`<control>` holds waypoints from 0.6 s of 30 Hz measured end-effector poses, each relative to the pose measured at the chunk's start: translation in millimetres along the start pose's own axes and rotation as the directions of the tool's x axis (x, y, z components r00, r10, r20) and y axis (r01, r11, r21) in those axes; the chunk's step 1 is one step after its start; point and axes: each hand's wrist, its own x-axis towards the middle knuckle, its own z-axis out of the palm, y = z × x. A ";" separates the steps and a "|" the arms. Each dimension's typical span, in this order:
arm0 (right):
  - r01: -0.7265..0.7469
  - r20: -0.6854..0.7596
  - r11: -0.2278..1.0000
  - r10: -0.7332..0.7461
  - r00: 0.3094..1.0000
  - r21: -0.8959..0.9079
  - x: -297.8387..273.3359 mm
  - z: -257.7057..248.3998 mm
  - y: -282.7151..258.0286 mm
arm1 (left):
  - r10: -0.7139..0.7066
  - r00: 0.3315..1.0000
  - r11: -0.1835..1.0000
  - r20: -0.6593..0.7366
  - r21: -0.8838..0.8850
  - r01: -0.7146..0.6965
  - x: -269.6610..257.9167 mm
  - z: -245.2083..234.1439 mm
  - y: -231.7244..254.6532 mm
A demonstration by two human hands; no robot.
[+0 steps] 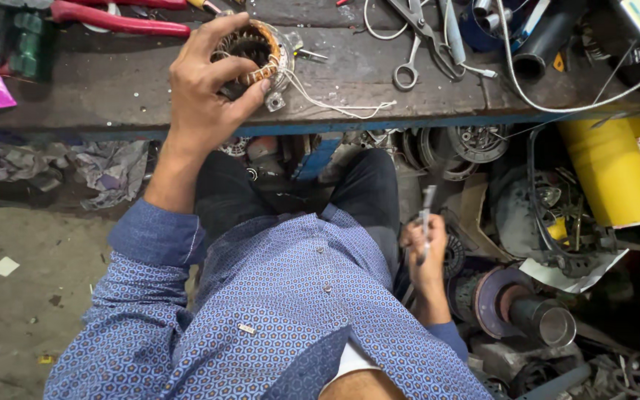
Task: The person uses shears to cut and remove white binding string from a copper-wound motor stator. They repeatedly trim the string, pull it away, and rotate the stator to access different sections.
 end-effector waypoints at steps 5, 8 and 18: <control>0.125 -0.176 0.886 -0.224 0.959 -0.447 28.3 -26.7 -29.1 | 0.113 0.994 0.993 0.008 -0.027 -0.113 3.0 -4.8 4.2; 0.098 -0.103 0.853 -0.174 0.979 -0.513 57.1 -5.4 -67.8 | 0.153 0.988 0.988 0.007 -0.025 -0.153 2.5 -6.9 6.4; 0.423 0.357 0.287 -0.256 0.898 -0.859 167.5 107.8 -185.4 | 0.154 0.986 0.987 -0.056 0.046 -0.151 5.4 -4.8 15.2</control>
